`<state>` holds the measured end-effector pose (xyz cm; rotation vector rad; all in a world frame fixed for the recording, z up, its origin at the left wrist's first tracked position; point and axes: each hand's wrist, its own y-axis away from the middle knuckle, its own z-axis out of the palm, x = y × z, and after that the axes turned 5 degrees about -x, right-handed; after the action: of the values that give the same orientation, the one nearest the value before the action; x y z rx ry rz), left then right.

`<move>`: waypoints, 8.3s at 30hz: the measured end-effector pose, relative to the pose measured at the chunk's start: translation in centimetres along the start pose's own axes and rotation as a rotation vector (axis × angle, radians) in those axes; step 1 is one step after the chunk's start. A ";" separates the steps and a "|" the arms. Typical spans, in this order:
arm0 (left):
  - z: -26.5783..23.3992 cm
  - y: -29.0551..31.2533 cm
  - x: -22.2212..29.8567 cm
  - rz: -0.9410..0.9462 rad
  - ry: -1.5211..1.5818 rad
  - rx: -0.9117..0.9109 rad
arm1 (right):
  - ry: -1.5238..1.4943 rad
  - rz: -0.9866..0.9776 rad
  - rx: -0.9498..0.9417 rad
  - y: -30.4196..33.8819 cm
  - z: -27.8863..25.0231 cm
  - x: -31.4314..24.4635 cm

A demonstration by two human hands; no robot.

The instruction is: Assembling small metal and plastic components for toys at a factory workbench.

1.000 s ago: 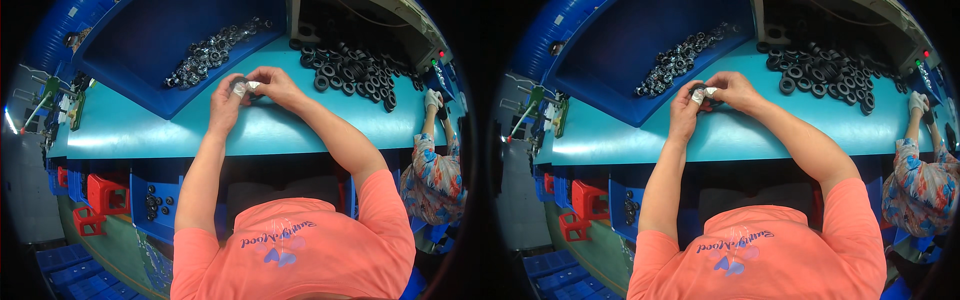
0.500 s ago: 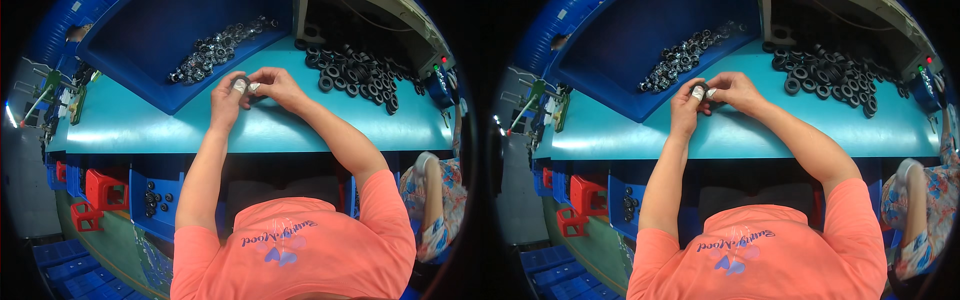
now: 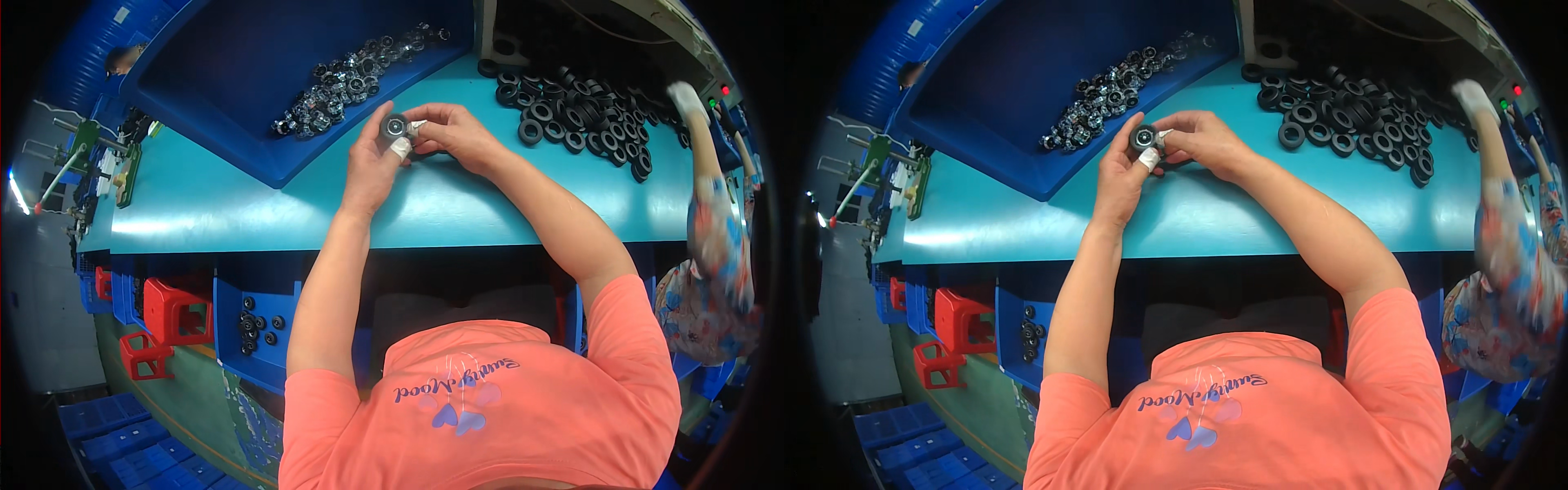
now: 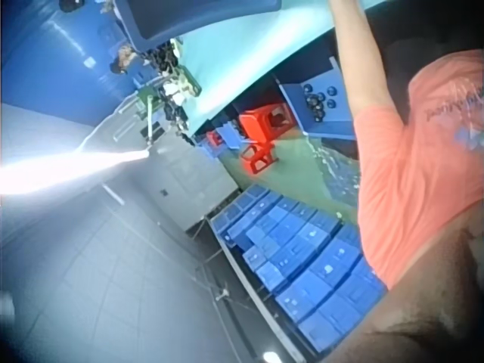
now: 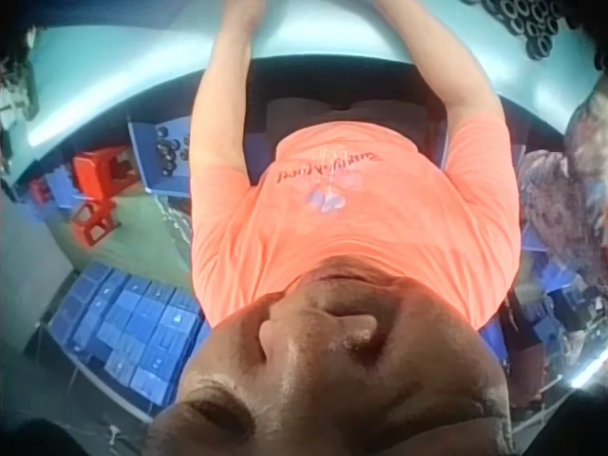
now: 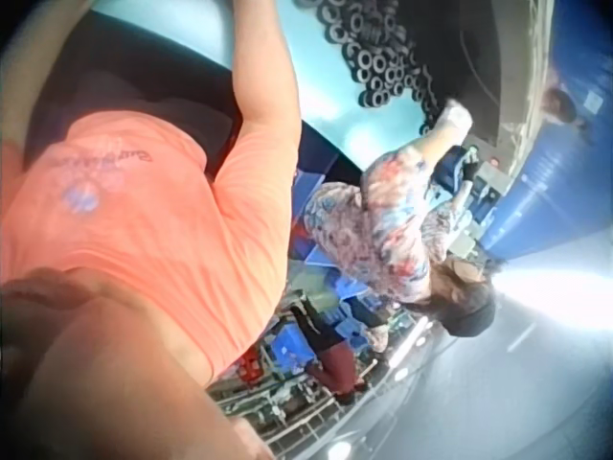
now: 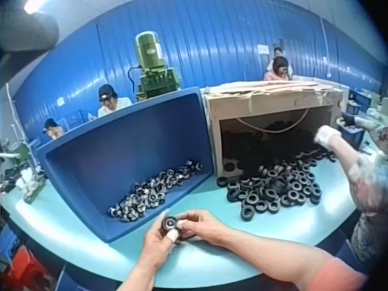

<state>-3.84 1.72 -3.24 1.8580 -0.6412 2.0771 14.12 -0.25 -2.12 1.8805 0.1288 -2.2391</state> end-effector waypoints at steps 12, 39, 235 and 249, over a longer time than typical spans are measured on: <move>0.8 0.1 -1.0 0.136 -0.427 0.006 | 0.040 -0.020 0.129 -0.3 0.1 0.4; 0.3 0.2 0.2 -0.034 -0.028 -0.072 | -0.193 0.096 -0.122 -0.4 -2.0 0.1; -31.1 45.1 -18.7 -0.891 -1.130 0.428 | 0.245 0.040 0.001 -2.2 13.0 11.4; -20.8 37.4 -5.3 -0.100 0.656 0.257 | 0.234 -0.031 -0.096 -1.8 10.1 10.2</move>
<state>-39.31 -19.64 -15.20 1.1456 -0.1179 2.5801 2.35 -1.68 -10.44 2.0941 0.2987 -1.9860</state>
